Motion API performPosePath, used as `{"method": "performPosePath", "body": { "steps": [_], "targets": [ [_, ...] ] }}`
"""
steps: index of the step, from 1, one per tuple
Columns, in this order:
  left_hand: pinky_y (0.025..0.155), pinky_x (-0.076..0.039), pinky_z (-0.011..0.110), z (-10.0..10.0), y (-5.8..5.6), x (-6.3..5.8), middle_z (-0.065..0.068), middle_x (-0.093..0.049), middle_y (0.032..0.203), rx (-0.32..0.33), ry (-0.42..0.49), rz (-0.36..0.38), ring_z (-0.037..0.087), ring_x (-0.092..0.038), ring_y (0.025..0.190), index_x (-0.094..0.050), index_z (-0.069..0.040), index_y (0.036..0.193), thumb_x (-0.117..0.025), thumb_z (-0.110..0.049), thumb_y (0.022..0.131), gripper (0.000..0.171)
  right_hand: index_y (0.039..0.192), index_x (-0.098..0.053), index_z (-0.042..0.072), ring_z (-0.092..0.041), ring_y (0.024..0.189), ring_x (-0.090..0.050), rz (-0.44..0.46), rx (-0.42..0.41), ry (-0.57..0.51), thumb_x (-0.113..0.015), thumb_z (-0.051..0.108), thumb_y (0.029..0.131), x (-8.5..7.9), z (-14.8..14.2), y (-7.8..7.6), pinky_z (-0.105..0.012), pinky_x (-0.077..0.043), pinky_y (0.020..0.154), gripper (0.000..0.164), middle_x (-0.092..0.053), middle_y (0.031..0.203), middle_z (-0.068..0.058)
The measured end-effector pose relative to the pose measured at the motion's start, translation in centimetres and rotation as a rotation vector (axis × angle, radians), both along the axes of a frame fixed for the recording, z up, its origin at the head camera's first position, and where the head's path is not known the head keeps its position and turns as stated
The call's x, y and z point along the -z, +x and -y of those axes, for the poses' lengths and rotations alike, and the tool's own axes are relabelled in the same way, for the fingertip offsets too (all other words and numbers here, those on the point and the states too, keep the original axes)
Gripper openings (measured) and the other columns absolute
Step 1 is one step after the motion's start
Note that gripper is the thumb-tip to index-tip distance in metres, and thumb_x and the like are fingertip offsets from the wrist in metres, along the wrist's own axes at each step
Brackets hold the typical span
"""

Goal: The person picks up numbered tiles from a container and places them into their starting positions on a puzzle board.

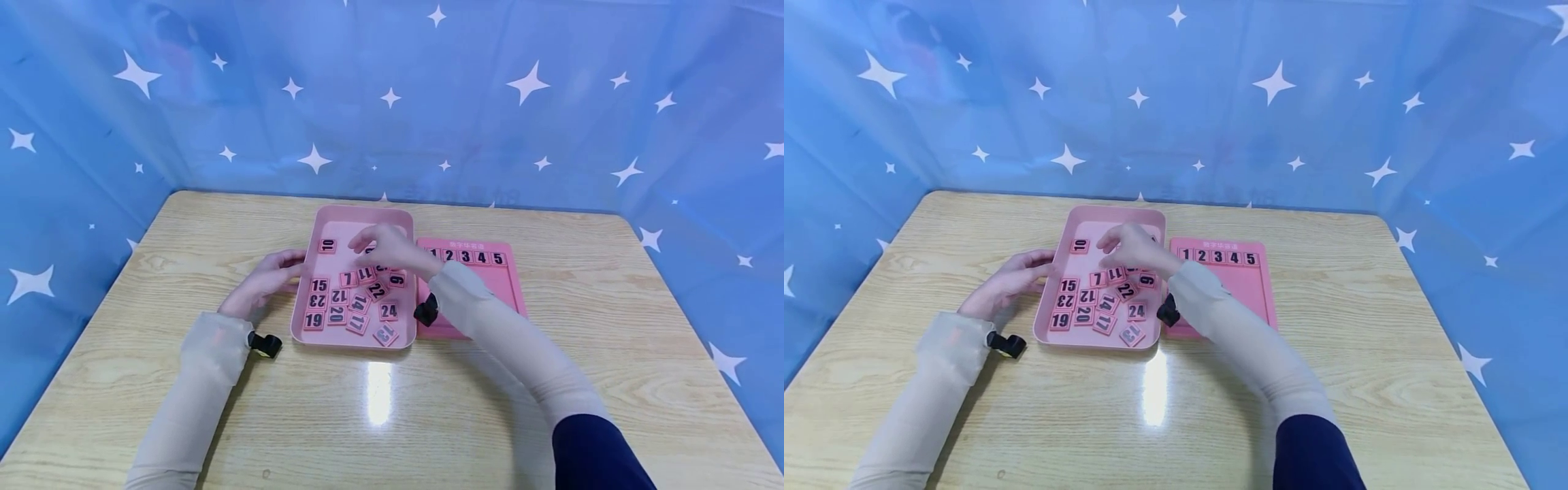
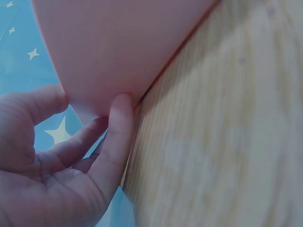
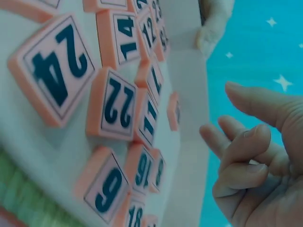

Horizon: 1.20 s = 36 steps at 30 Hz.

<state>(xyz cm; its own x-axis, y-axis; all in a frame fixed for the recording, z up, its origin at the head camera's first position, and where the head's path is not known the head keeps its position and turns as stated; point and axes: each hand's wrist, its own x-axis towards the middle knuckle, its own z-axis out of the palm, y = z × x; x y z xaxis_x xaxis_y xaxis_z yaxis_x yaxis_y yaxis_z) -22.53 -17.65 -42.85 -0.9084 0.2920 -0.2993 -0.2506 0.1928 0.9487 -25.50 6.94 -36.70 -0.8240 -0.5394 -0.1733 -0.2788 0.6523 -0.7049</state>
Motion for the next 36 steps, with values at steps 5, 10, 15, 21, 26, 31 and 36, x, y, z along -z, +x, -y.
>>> {"method": "performPosePath", "body": {
  "steps": [5,10,15,21,26,31,36],
  "targets": [
    [0.084,-0.054,0.031,0.0,-0.1,0.1,0.029,-0.039,0.135,0.015,-0.001,-0.011,0.033,-0.050,0.111,-0.032,0.008,0.140,-0.051,-0.008,0.095,0.052,0.113,-0.067,0.006,-0.018,0.096,-0.061,0.098,0.052,0.032,-0.072,0.015,0.083,0.8,1.3,-0.1,-0.026,-0.051,0.082,0.033,-0.068,0.103,-0.007],
    [0.084,-0.054,0.031,0.1,-0.1,0.1,0.029,-0.039,0.136,0.017,-0.003,-0.013,0.034,-0.049,0.112,-0.032,0.008,0.140,-0.051,-0.008,0.095,0.052,0.109,-0.067,0.003,-0.018,0.092,-0.061,0.141,0.076,0.041,-0.074,0.004,0.078,1.3,2.3,0.0,-0.023,-0.051,0.080,0.032,-0.068,0.099,-0.008],
    [0.082,-0.054,0.029,0.0,0.0,0.0,0.029,-0.039,0.135,0.012,-0.019,-0.011,0.031,-0.052,0.109,-0.033,0.008,0.140,-0.051,-0.009,0.095,0.051,0.102,-0.068,0.004,-0.018,0.090,-0.060,0.160,0.103,0.080,-0.076,-0.001,0.073,1.8,2.8,0.0,-0.023,-0.051,0.080,0.030,-0.067,0.095,-0.006],
    [0.082,-0.054,0.029,0.0,0.0,0.0,0.029,-0.039,0.136,0.011,-0.016,-0.015,0.031,-0.051,0.110,-0.032,0.008,0.140,-0.050,-0.009,0.096,0.051,0.097,-0.068,0.006,-0.017,0.088,-0.056,0.182,0.115,0.099,-0.079,-0.001,0.070,2.0,2.6,0.1,-0.024,-0.050,0.077,0.030,-0.062,0.094,-0.005],
    [0.082,-0.054,0.028,0.0,0.0,0.0,0.029,-0.038,0.136,0.012,0.000,-0.018,0.030,-0.051,0.110,-0.032,0.008,0.141,-0.050,-0.009,0.096,0.051,0.093,-0.068,0.005,-0.018,0.085,-0.054,0.110,0.073,0.139,-0.079,-0.003,0.069,2.3,2.6,0.2,-0.023,-0.048,0.073,0.027,-0.061,0.091,-0.005],
    [0.082,-0.054,0.029,0.0,-0.1,0.1,0.029,-0.038,0.136,0.009,-0.001,-0.018,0.033,-0.050,0.113,-0.032,0.008,0.141,-0.051,-0.009,0.095,0.052,0.087,-0.068,0.006,-0.017,0.081,-0.055,0.044,0.033,0.186,-0.078,-0.004,0.067,2.5,2.7,0.2,-0.023,-0.048,0.067,0.024,-0.061,0.087,-0.004],
    [0.083,-0.054,0.031,-0.1,0.0,0.1,0.028,-0.039,0.136,0.000,-0.008,-0.011,0.032,-0.050,0.112,-0.033,0.007,0.140,-0.051,-0.009,0.095,0.052,0.084,-0.066,0.006,-0.017,0.079,-0.056,0.011,-0.008,0.193,-0.079,0.000,0.068,2.4,2.7,0.3,-0.023,-0.049,0.064,0.021,-0.062,0.084,-0.004]
  ]
}}
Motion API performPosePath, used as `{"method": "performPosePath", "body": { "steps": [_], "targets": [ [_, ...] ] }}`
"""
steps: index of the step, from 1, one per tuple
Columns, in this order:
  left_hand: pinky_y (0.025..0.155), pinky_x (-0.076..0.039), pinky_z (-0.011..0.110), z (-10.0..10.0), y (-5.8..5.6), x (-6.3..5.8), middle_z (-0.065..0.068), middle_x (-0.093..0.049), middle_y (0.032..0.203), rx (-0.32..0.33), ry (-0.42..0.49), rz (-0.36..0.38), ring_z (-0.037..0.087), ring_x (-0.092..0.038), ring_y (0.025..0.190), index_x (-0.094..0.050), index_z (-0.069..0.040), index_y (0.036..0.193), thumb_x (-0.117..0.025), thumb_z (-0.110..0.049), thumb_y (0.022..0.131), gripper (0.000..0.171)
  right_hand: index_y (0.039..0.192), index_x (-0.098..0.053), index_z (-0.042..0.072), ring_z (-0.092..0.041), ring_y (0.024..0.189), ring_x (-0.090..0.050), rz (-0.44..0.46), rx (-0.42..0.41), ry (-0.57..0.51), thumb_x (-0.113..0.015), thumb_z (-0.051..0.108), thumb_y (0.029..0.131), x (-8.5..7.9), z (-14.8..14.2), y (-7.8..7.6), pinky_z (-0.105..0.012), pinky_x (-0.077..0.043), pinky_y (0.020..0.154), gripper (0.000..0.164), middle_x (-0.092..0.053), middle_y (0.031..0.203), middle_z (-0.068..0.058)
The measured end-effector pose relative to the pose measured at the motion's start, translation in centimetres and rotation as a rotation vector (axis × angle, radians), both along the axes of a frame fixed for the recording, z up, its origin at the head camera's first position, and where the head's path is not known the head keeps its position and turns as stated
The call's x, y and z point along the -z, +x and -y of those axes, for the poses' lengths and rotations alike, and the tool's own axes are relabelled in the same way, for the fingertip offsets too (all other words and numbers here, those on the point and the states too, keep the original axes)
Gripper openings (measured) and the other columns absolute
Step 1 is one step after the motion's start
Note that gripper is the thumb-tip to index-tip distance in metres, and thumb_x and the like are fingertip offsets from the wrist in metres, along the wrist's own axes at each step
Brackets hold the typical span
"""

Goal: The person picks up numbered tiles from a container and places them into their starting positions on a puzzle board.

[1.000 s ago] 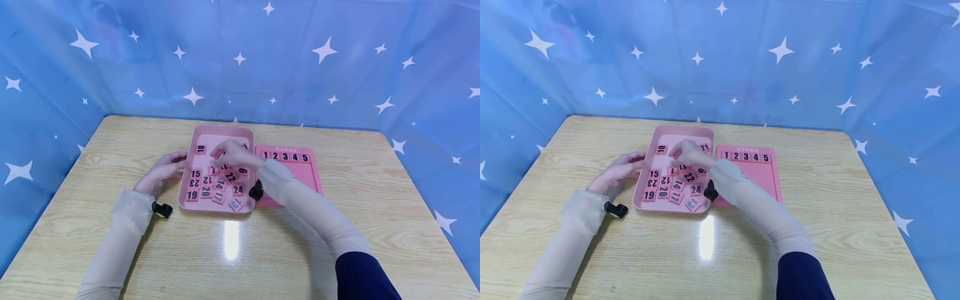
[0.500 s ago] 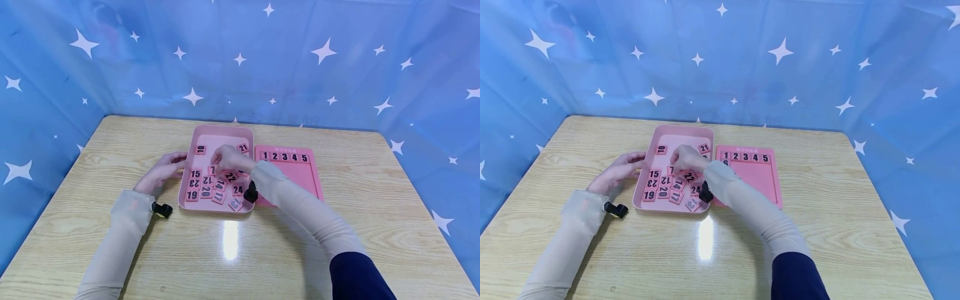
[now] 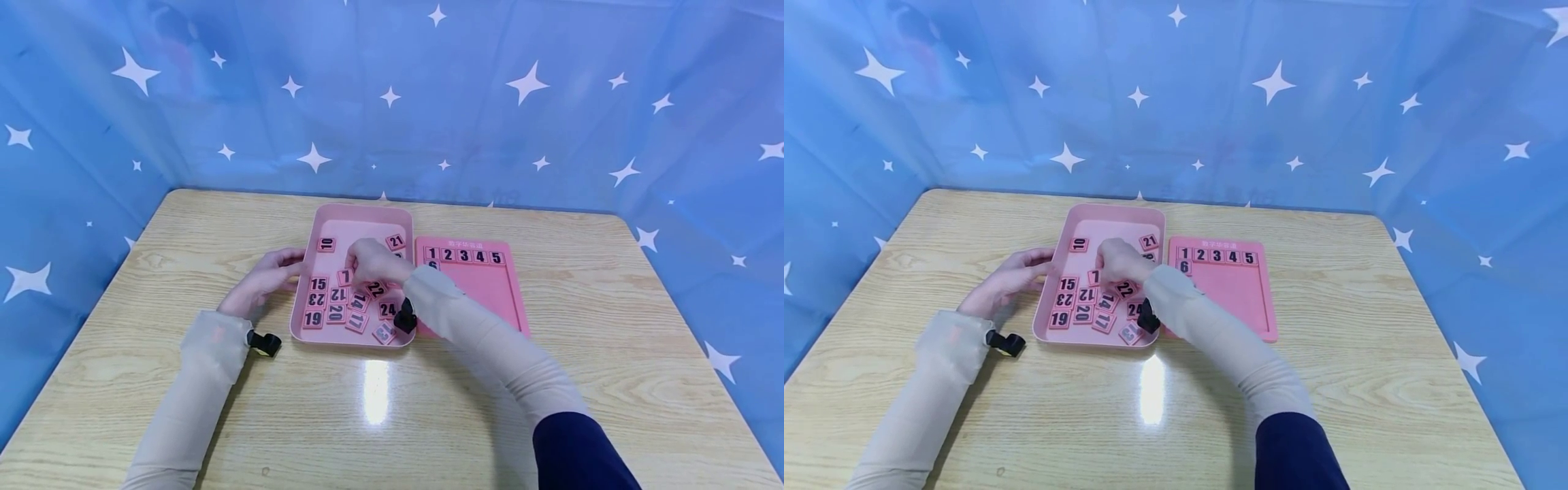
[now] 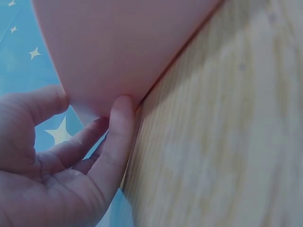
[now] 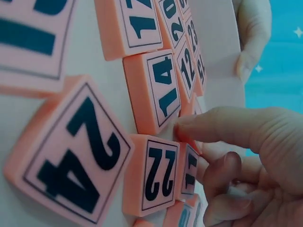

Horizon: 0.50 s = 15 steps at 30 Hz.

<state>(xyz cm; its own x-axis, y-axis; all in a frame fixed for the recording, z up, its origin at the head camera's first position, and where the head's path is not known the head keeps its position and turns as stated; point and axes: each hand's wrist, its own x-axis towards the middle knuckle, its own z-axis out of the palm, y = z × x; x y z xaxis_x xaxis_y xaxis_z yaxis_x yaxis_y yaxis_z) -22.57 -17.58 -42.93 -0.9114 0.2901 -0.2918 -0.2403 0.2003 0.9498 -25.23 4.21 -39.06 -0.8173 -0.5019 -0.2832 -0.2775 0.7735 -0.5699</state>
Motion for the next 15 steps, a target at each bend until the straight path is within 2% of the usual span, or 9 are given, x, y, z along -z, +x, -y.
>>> {"method": "performPosePath", "body": {
  "steps": [7,11,15],
  "targets": [
    [0.083,-0.054,0.031,-0.1,0.0,0.1,0.027,-0.040,0.135,-0.011,0.002,0.010,0.025,-0.054,0.105,-0.034,0.007,0.139,-0.053,-0.010,0.095,0.051,0.093,-0.065,0.005,-0.016,0.081,-0.056,-0.003,0.007,-0.128,-0.078,0.004,0.072,-1.3,-1.3,-0.1,-0.023,-0.051,0.070,0.025,-0.062,0.089,-0.004],
    [0.082,-0.055,0.031,-0.1,0.1,0.0,0.028,-0.040,0.136,-0.004,0.014,0.003,0.022,-0.055,0.101,-0.033,0.008,0.140,-0.052,-0.008,0.094,0.052,0.097,-0.065,0.005,-0.016,0.081,-0.058,-0.061,-0.017,-0.153,-0.078,0.008,0.074,-2.7,-2.6,-0.2,-0.026,-0.051,0.072,0.026,-0.063,0.092,-0.004],
    [0.081,-0.055,0.031,0.0,0.1,0.0,0.028,-0.038,0.138,0.005,0.021,-0.001,0.019,-0.056,0.098,-0.031,0.008,0.140,-0.051,-0.008,0.095,0.053,0.097,-0.065,0.003,-0.018,0.073,-0.058,-0.136,-0.033,-0.199,-0.078,0.009,0.072,-4.2,-4.7,-0.2,-0.026,-0.051,0.067,0.028,-0.064,0.093,-0.007]
  ]
}}
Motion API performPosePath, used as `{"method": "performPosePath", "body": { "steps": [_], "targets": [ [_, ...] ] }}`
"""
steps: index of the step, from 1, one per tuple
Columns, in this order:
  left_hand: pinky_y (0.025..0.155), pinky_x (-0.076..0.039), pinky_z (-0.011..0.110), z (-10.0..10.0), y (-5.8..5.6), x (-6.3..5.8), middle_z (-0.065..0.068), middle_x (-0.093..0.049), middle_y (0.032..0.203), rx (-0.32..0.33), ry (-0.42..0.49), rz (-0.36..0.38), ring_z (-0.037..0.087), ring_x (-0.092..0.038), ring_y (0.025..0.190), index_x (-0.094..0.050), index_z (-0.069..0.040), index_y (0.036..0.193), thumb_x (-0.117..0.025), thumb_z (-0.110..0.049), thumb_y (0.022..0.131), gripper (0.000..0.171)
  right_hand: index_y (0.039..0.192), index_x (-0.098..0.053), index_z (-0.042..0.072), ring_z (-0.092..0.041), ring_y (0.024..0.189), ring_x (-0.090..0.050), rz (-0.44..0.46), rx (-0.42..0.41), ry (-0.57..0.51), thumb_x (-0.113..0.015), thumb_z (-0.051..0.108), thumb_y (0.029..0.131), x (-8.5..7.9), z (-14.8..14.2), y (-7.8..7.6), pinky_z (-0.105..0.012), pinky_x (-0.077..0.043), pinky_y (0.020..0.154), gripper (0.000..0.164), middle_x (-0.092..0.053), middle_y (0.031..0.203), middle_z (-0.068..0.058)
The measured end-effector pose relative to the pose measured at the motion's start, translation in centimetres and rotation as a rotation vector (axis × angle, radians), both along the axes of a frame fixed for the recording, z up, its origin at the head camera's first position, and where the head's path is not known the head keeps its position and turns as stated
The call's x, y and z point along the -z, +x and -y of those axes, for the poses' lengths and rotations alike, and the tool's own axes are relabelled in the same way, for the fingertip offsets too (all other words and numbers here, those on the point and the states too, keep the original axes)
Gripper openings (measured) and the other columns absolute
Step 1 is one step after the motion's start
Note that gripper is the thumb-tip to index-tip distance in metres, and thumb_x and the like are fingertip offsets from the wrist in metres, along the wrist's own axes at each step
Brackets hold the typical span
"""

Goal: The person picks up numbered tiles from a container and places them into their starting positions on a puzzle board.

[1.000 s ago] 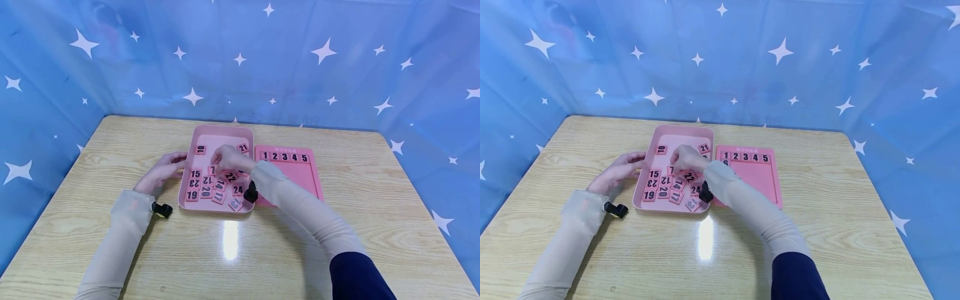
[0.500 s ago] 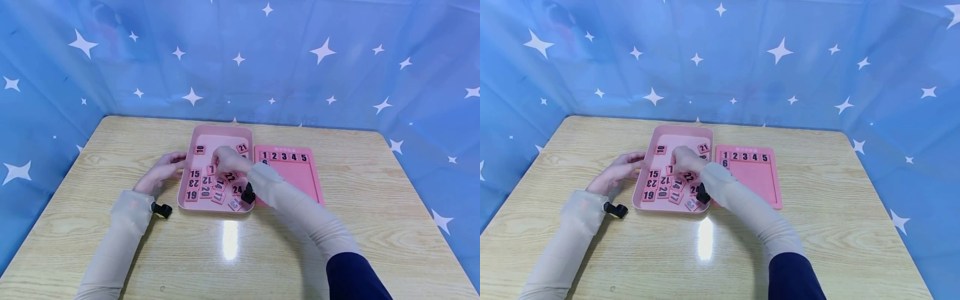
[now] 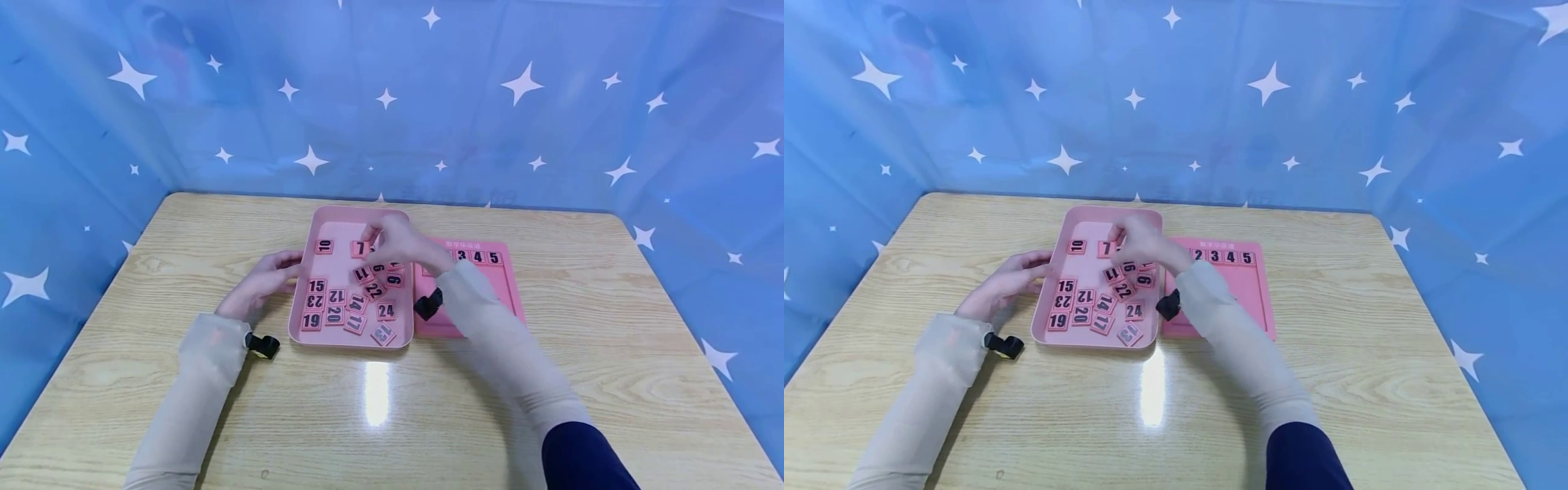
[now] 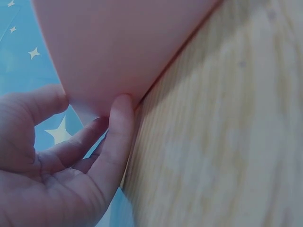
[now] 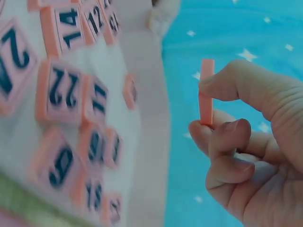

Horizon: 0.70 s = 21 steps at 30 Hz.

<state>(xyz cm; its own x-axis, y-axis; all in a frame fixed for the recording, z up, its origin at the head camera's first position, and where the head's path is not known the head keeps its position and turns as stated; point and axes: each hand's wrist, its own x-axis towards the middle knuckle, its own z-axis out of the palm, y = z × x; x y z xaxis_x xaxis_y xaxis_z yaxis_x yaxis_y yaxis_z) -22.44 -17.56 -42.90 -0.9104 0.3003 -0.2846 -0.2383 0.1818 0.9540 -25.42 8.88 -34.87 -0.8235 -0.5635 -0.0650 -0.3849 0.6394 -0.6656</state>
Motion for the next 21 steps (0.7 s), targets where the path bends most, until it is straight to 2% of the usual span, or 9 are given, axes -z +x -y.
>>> {"method": "performPosePath", "body": {
  "steps": [5,9,15,21],
  "targets": [
    [0.081,-0.055,0.030,0.0,0.0,0.0,0.027,-0.039,0.137,0.000,-0.018,0.010,0.019,-0.055,0.100,-0.030,0.006,0.142,-0.051,-0.009,0.095,0.054,0.099,-0.062,0.003,-0.018,0.068,-0.054,0.017,0.029,-0.035,-0.074,0.005,0.072,-1.1,-3.8,0.5,-0.027,-0.049,0.060,0.030,-0.062,0.095,-0.008],
    [0.081,-0.055,0.030,-0.1,0.1,-0.1,0.028,-0.040,0.135,-0.005,-0.015,0.008,0.020,-0.055,0.100,-0.031,0.007,0.141,-0.051,-0.008,0.095,0.053,0.097,-0.061,0.002,-0.020,0.071,-0.055,0.004,0.080,-0.022,-0.075,0.005,0.073,-1.0,-7.1,0.9,-0.029,-0.049,0.059,0.028,-0.062,0.093,-0.009],
    [0.082,-0.055,0.031,0.1,0.1,-0.2,0.028,-0.038,0.138,0.012,-0.013,0.002,0.028,-0.052,0.108,-0.029,0.008,0.142,-0.050,-0.009,0.096,0.054,0.095,-0.063,-0.003,-0.023,0.072,-0.056,-0.023,0.141,0.024,-0.073,0.000,0.072,0.7,-11.2,1.2,-0.029,-0.049,0.063,0.026,-0.063,0.089,-0.014],
    [0.084,-0.054,0.033,0.0,0.2,-0.2,0.028,-0.036,0.140,0.025,-0.002,-0.007,0.033,-0.050,0.111,-0.028,0.008,0.142,-0.051,-0.009,0.096,0.055,0.096,-0.063,-0.007,-0.025,0.077,-0.060,-0.016,0.170,0.081,-0.071,-0.003,0.071,2.8,-13.5,1.5,-0.034,-0.053,0.072,0.026,-0.064,0.090,-0.017]
  ]
}}
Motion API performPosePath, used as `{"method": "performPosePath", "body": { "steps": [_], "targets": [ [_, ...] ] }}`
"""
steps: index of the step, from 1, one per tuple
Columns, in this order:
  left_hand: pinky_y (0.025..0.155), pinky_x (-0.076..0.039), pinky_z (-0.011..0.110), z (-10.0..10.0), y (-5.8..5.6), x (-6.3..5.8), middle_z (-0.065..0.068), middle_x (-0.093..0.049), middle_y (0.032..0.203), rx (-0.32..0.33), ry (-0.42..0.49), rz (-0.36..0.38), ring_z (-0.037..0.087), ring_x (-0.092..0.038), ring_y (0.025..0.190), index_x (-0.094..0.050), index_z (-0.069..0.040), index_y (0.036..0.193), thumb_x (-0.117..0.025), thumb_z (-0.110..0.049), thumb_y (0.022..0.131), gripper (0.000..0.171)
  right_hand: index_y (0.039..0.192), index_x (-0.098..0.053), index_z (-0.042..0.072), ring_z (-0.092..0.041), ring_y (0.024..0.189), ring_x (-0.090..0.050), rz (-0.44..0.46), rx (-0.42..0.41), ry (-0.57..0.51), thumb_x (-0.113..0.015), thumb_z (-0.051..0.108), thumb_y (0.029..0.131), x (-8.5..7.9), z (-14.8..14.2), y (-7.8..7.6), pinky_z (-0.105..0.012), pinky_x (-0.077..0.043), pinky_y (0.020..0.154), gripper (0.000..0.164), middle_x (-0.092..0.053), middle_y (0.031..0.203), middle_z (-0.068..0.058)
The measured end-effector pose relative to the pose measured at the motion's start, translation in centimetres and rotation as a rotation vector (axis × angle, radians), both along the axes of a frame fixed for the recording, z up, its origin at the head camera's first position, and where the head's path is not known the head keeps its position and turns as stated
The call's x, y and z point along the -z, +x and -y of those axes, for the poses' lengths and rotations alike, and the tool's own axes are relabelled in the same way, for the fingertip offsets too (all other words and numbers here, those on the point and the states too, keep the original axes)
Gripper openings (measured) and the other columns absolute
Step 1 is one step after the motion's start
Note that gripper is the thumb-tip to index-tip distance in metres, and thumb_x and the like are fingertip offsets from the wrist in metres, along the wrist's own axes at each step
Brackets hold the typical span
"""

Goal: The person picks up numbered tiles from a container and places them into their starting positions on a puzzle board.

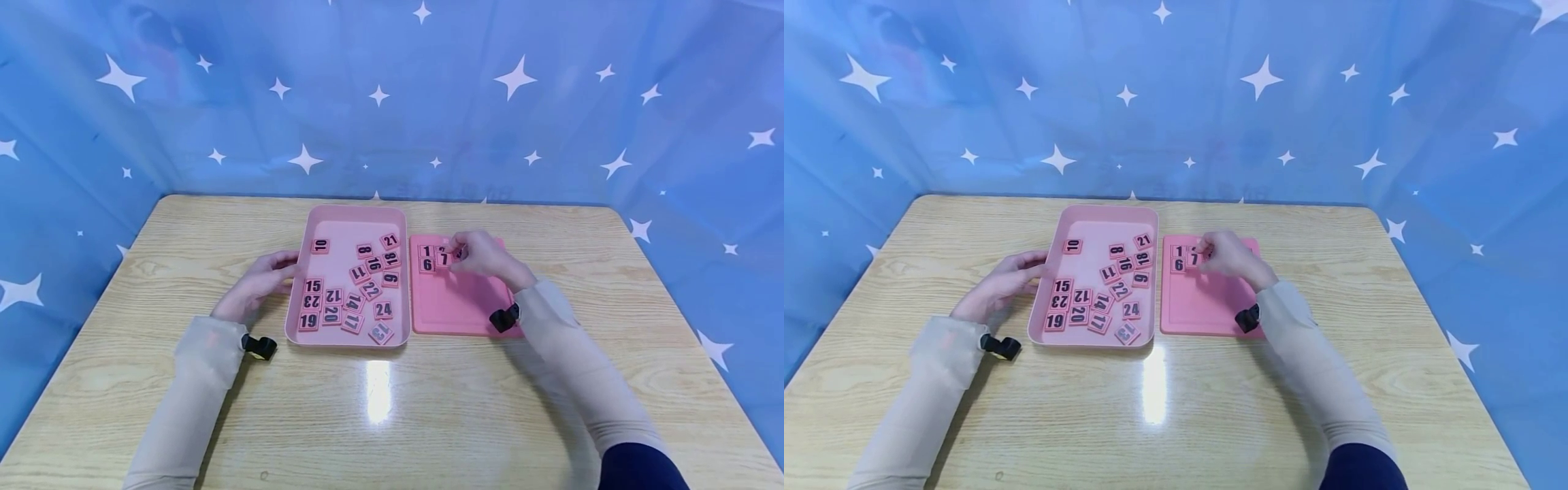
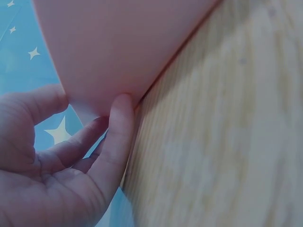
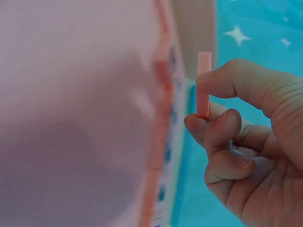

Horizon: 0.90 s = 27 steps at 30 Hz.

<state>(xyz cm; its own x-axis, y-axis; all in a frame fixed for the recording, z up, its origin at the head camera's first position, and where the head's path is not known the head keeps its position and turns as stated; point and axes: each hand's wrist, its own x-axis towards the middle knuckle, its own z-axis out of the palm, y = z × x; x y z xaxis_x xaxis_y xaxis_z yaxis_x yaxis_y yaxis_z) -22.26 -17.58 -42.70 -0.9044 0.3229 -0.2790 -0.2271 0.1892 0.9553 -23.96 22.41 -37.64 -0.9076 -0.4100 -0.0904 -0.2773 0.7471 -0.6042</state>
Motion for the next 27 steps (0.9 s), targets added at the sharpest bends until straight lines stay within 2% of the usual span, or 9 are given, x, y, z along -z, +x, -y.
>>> {"method": "performPosePath", "body": {
  "steps": [6,10,15,21,27],
  "targets": [
    [0.083,-0.054,0.032,0.1,0.0,0.1,0.028,-0.037,0.139,0.000,-0.011,-0.004,0.030,-0.051,0.110,-0.028,0.008,0.142,-0.049,-0.010,0.096,0.054,0.096,-0.063,-0.007,-0.028,0.081,-0.061,-0.002,0.003,0.036,-0.073,-0.005,0.068,1.4,-0.5,0.0,-0.039,-0.053,0.076,0.029,-0.064,0.092,-0.019],
    [0.082,-0.055,0.031,0.0,0.0,0.1,0.029,-0.039,0.136,-0.005,-0.022,-0.002,0.030,-0.051,0.110,-0.028,0.008,0.142,-0.049,-0.009,0.097,0.053,0.093,-0.061,-0.008,-0.028,0.081,-0.059,-0.037,-0.021,0.051,-0.073,-0.007,0.065,2.0,-0.4,-0.3,-0.038,-0.052,0.075,0.030,-0.063,0.089,-0.018],
    [0.083,-0.054,0.032,-0.1,-0.2,0.1,0.027,-0.037,0.138,-0.018,-0.011,0.013,0.033,-0.048,0.114,-0.029,0.007,0.142,-0.049,-0.007,0.095,0.053,0.092,-0.060,-0.007,-0.027,0.080,-0.058,-0.053,-0.032,0.072,-0.073,-0.008,0.065,2.0,-0.1,-0.2,-0.037,-0.052,0.074,0.029,-0.061,0.086,-0.016],
    [0.084,-0.054,0.032,-0.2,-0.2,0.2,0.026,-0.037,0.139,-0.024,-0.001,0.014,0.034,-0.046,0.116,-0.031,0.007,0.141,-0.050,-0.007,0.095,0.051,0.094,-0.060,-0.008,-0.028,0.082,-0.059,-0.042,-0.005,0.099,-0.069,-0.010,0.070,1.9,0.3,0.1,-0.038,-0.053,0.075,0.026,-0.062,0.086,-0.016],
    [0.081,-0.055,0.031,-0.1,-0.2,0.2,0.024,-0.036,0.141,-0.022,-0.028,0.017,0.031,-0.049,0.113,-0.030,0.005,0.142,-0.049,-0.009,0.096,0.052,0.095,-0.058,-0.008,-0.028,0.081,-0.059,-0.041,0.032,0.104,-0.070,-0.009,0.072,1.9,0.6,0.3,-0.038,-0.053,0.074,0.025,-0.062,0.086,-0.017]
  ]
}}
